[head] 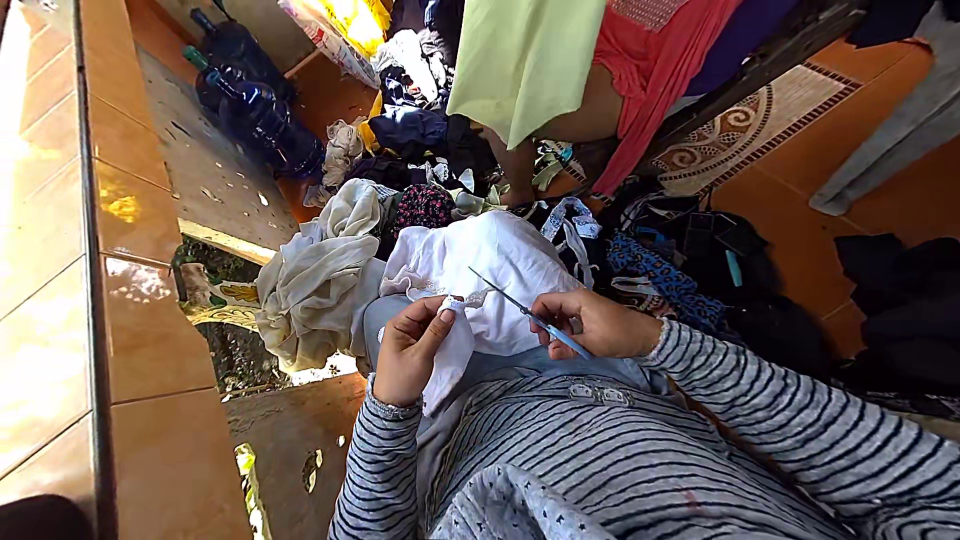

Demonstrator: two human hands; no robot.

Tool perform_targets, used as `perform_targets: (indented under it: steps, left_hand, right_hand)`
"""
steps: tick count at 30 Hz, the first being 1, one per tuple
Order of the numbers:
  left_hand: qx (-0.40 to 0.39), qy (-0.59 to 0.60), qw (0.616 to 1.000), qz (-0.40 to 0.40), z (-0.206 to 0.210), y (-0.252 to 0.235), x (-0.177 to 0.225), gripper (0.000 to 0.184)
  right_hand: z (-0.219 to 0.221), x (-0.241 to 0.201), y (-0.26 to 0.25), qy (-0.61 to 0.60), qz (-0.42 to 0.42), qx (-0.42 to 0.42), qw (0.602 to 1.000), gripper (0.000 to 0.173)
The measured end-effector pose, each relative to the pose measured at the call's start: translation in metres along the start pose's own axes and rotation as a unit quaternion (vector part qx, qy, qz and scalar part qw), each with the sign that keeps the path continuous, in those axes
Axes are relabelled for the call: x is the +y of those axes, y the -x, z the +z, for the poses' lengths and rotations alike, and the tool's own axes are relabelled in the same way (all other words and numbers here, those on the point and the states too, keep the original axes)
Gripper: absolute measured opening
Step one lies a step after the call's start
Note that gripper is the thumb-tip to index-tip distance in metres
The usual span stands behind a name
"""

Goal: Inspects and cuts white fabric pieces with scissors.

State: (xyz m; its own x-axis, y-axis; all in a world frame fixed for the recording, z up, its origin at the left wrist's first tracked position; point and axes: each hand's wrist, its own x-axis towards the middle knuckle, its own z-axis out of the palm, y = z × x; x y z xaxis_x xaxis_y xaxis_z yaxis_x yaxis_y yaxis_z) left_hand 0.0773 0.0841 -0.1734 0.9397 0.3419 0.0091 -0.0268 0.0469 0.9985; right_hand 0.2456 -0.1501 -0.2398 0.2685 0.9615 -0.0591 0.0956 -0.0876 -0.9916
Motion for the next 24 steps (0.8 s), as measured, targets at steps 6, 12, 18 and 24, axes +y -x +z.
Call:
perform_targets:
  steps: [6, 12, 18, 24]
  left_hand:
    - [0.026, 0.019, 0.998, 0.054, -0.011, 0.011, 0.023, 0.013]
    - [0.025, 0.011, 0.996, 0.081, -0.014, 0.014, 0.040, 0.014]
    - [0.027, 0.000, 0.995, 0.096, -0.013, 0.013, 0.047, 0.013]
    - [0.050, -0.023, 0.995, 0.084, -0.018, 0.012, 0.054, 0.011]
  right_hand:
    - [0.000, 0.005, 0.001, 0.016, 0.010, -0.113, 0.993, 0.047]
    - [0.010, 0.002, -0.011, 0.022, -0.007, -0.144, 0.989, 0.049]
    - [0.027, -0.002, -0.027, -0.042, -0.066, -0.163, 0.984, 0.052]
    - [0.037, -0.007, -0.040, -0.096, -0.110, -0.130, 0.981, 0.058]
